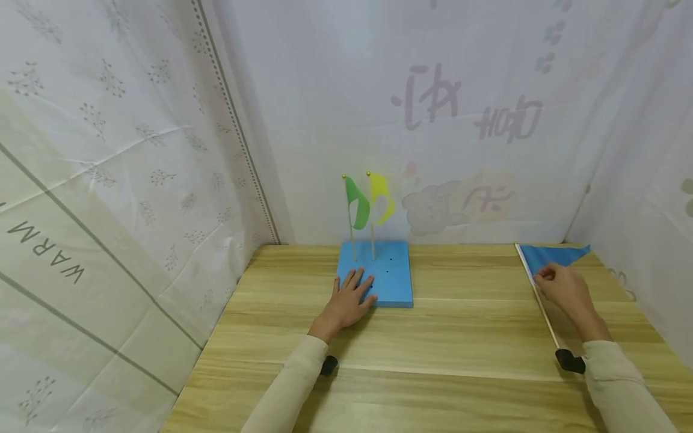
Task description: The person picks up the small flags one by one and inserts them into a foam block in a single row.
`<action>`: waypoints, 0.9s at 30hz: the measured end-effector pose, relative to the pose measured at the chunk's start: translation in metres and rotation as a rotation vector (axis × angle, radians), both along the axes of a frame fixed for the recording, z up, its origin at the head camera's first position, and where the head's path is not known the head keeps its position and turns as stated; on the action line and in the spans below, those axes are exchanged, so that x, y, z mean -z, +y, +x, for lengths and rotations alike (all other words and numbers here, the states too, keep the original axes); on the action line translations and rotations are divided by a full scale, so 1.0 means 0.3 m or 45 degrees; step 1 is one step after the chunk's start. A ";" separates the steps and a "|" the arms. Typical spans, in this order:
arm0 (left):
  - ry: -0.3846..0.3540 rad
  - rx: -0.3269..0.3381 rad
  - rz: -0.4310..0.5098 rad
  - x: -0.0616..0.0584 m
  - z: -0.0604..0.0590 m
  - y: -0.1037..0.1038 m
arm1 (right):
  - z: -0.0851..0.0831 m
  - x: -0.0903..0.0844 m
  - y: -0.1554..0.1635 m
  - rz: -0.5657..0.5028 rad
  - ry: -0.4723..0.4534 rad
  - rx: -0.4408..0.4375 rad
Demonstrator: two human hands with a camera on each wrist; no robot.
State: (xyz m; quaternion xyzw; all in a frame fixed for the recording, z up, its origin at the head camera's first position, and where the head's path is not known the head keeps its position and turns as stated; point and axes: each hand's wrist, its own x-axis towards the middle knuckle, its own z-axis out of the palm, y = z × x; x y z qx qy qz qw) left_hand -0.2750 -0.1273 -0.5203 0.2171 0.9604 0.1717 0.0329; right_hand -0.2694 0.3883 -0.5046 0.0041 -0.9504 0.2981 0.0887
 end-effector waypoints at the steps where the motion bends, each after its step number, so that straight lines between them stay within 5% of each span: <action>1: 0.002 -0.001 0.001 -0.002 0.001 0.000 | 0.002 0.004 0.005 0.012 -0.012 -0.001; 15: -0.006 -0.004 -0.019 -0.005 0.000 -0.002 | 0.016 0.056 0.040 0.107 -0.213 0.018; 27: -0.003 -0.006 -0.008 -0.003 -0.001 0.000 | 0.011 0.039 0.015 0.066 -0.357 -0.007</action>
